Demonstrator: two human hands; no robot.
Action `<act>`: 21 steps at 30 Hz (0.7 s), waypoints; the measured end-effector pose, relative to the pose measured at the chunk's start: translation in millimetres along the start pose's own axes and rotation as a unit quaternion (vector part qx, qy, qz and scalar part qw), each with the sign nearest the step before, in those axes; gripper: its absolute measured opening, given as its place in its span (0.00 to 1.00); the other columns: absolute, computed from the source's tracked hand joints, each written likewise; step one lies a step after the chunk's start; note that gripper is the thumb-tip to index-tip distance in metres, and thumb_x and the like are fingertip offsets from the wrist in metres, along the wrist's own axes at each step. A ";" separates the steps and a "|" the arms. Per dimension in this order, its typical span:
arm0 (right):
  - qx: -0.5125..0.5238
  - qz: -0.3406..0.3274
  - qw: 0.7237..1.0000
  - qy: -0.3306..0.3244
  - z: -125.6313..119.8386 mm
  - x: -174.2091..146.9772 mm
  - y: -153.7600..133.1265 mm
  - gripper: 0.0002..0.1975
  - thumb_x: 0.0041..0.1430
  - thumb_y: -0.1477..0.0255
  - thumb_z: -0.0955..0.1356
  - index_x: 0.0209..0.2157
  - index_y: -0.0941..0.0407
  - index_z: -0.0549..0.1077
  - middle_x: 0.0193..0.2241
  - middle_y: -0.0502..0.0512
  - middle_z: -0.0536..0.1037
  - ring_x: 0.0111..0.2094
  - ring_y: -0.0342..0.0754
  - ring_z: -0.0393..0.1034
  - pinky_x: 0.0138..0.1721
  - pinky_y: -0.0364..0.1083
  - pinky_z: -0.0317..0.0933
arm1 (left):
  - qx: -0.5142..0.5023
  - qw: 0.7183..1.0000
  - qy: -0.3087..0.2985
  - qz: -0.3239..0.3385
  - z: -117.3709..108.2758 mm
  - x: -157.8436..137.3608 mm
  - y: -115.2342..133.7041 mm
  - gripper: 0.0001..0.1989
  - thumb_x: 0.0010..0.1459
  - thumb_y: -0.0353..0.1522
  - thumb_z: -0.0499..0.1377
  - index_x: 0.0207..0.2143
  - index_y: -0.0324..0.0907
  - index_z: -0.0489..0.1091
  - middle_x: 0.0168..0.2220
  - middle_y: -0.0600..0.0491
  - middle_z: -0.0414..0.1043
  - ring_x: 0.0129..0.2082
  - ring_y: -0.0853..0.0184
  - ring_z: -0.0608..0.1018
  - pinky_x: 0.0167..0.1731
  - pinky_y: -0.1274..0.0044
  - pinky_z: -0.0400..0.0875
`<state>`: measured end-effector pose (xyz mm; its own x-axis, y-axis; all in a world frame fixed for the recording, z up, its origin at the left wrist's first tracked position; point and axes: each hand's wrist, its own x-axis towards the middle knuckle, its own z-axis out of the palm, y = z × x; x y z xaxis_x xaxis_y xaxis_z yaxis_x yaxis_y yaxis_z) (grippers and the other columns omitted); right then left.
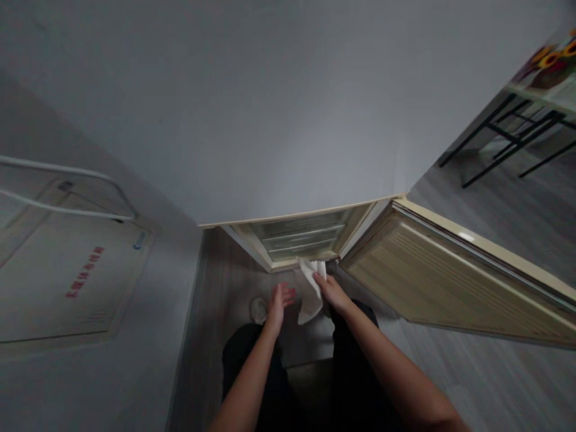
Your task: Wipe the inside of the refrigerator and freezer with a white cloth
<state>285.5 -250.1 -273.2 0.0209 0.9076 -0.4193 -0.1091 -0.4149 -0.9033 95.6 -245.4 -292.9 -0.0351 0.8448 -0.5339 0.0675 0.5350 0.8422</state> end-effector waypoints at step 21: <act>0.235 -0.036 0.949 0.207 20.1 82.6 23.7 0.29 0.53 0.56 0.66 0.52 0.58 0.69 0.55 0.60 0.75 0.57 0.53 0.70 0.58 0.48 0.63 | 0.160 0.964 0.035 0.209 97.7 92.7 18.7 0.18 0.55 0.32 0.64 0.47 0.42 0.66 0.46 0.46 0.75 0.48 0.58 0.77 0.50 0.67 0.70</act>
<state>264.7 -183.6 -327.4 0.4229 0.7894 -0.4449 -0.5224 -0.1889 -0.8316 191.1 -157.7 -334.0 -0.0040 0.9904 -0.1379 0.3931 0.1284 0.9105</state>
